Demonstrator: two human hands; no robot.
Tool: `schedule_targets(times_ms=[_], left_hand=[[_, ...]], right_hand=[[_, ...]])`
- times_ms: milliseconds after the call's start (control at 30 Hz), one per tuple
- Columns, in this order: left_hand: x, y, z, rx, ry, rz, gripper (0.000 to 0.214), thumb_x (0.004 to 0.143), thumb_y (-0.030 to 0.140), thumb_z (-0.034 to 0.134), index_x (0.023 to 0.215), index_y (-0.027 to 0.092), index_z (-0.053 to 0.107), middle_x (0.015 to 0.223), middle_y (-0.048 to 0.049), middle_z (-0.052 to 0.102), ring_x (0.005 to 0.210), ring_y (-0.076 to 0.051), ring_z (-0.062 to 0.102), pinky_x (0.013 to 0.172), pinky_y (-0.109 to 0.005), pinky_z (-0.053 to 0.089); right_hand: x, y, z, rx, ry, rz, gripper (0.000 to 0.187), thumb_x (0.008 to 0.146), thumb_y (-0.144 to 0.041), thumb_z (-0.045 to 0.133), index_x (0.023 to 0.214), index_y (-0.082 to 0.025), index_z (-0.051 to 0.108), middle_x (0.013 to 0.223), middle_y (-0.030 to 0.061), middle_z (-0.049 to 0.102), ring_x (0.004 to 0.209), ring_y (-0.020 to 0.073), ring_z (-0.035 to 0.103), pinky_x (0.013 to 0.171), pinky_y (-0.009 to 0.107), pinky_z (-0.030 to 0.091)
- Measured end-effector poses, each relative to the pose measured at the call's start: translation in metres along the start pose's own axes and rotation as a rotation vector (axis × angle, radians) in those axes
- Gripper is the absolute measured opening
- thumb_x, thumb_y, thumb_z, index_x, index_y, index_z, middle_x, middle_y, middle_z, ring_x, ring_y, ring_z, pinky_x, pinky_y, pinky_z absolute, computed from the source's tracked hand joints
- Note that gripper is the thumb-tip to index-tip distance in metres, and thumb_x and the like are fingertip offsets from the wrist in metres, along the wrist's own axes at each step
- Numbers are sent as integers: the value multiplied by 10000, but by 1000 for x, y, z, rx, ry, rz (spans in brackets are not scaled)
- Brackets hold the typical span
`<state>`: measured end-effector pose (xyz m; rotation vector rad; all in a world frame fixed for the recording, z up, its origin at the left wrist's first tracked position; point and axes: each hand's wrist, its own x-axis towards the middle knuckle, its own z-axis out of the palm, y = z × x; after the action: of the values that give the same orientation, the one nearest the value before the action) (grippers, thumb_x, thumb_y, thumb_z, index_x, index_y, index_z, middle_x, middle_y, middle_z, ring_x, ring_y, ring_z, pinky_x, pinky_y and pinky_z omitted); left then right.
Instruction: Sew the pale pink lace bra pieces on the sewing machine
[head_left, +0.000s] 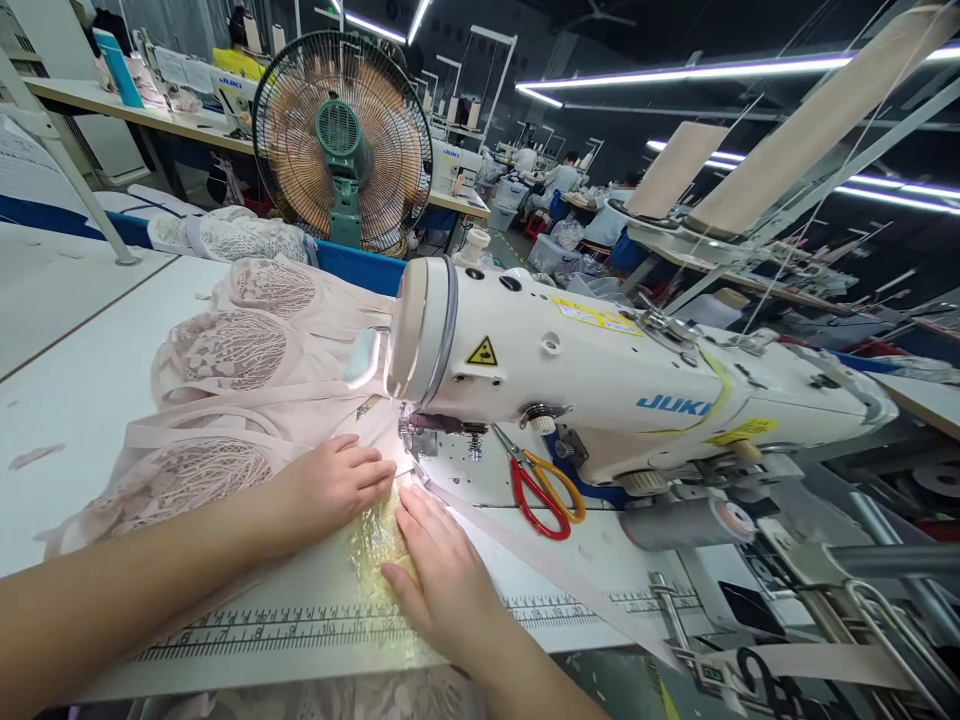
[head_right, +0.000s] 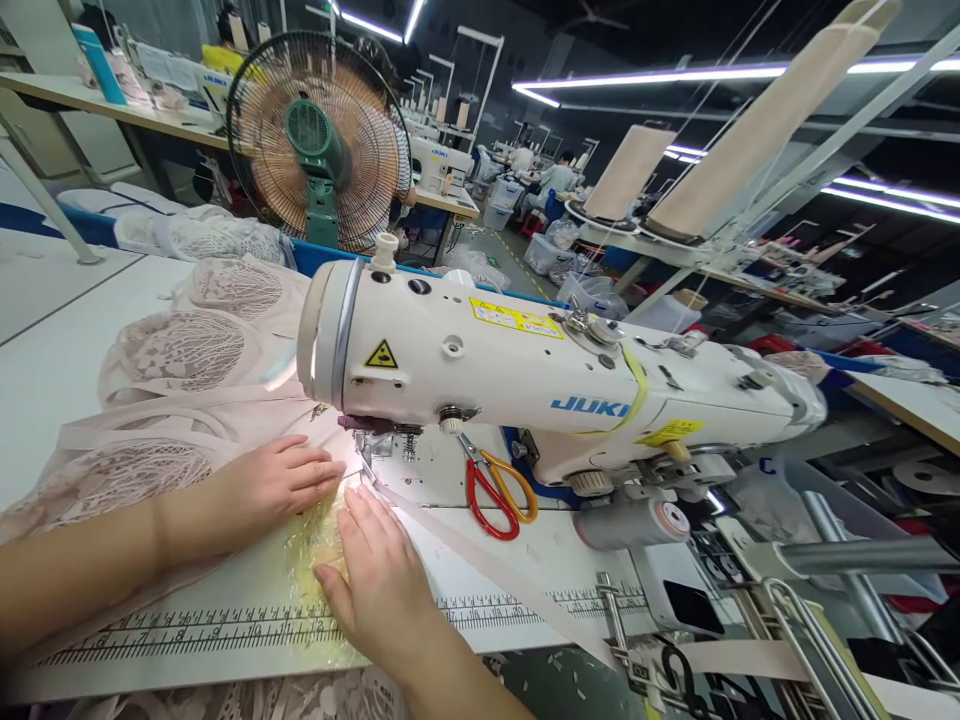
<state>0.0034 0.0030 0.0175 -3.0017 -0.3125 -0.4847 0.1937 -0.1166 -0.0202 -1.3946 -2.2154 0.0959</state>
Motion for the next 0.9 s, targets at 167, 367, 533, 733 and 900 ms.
schedule_targets(times_ms=[167, 367, 533, 733, 900], left_hand=[[-1, -16, 6, 33, 13, 3, 285, 942, 106, 414, 1017, 185, 677, 1169, -57, 683, 1029, -216, 608, 932, -409, 392], [10, -33, -3, 60, -39, 9, 290, 948, 115, 408, 1050, 193, 668, 1192, -64, 667, 1064, -220, 591, 956, -420, 402], [-7, 0, -37, 142, -101, -279, 332, 909, 127, 350, 841, 169, 672, 810, -102, 676, 723, -227, 617, 640, -365, 484], [-83, 51, -52, 270, -478, -696, 290, 818, 324, 399, 746, 203, 653, 500, -43, 550, 401, -257, 538, 369, -337, 371], [-91, 17, -48, 329, -511, -804, 355, 849, 365, 451, 1010, 159, 692, 771, -149, 671, 606, -295, 641, 494, -370, 470]], right_hand=[[1, 0, -3, -4, -9, -10, 415, 873, -266, 501, 1236, -71, 557, 1337, 184, 551, 1268, 306, 490, 1012, 466, 479], [3, 1, -5, -8, -32, 6, 408, 880, -279, 486, 1220, -70, 569, 1342, 172, 551, 1272, 298, 486, 1004, 464, 487], [2, 1, -8, 12, -21, -5, 399, 885, -279, 493, 1225, -84, 568, 1343, 168, 551, 1272, 288, 489, 1014, 456, 481], [3, 3, -4, 44, 26, -7, 365, 872, -262, 525, 1196, -104, 576, 1314, 171, 575, 1252, 298, 507, 1001, 465, 486], [-3, -5, -16, 156, 124, -101, 293, 896, -207, 480, 1173, -167, 568, 1225, 137, 635, 1185, 249, 563, 968, 435, 507]])
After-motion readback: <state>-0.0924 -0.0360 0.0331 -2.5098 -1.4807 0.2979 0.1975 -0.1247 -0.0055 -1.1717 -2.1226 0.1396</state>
